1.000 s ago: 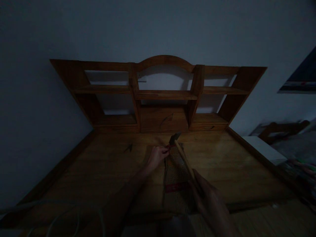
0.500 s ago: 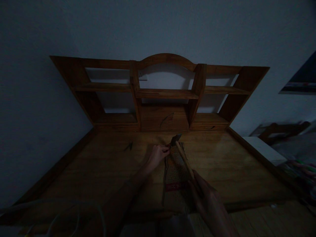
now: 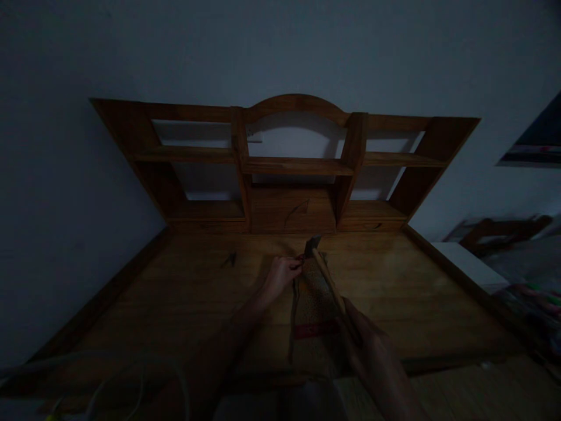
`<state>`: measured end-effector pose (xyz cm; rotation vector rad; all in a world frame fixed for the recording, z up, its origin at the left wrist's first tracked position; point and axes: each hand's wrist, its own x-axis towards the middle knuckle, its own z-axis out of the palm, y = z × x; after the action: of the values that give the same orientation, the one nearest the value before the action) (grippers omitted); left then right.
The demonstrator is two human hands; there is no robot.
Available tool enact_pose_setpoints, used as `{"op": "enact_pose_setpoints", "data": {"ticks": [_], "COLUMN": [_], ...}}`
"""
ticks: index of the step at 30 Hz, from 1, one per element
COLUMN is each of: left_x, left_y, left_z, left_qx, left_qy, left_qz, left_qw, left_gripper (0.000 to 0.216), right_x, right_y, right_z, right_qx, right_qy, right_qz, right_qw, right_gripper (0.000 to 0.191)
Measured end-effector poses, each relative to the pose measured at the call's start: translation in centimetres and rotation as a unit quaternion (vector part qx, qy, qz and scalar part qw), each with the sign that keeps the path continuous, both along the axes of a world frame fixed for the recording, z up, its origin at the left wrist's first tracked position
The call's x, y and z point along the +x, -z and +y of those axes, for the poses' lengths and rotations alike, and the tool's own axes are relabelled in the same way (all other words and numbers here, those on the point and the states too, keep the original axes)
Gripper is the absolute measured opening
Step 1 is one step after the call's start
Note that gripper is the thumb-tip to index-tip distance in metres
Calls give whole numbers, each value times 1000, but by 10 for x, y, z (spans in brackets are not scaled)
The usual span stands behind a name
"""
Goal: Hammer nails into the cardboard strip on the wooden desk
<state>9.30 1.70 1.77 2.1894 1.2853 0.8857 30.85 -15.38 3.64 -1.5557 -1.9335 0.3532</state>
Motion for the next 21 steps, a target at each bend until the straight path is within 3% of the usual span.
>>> {"op": "enact_pose_setpoints", "data": {"ticks": [21], "left_x": [2], "left_y": [1], "left_z": [1], "left_qx": [5], "left_qy": [4], "left_qz": [6], "left_qw": [1000], "left_gripper": [18], "right_x": [0], "right_y": [-13], "right_z": [2], "right_qx": [1], "right_qy": [-26], "right_qz": [47], "right_qw": [999], "right_gripper": [45]}}
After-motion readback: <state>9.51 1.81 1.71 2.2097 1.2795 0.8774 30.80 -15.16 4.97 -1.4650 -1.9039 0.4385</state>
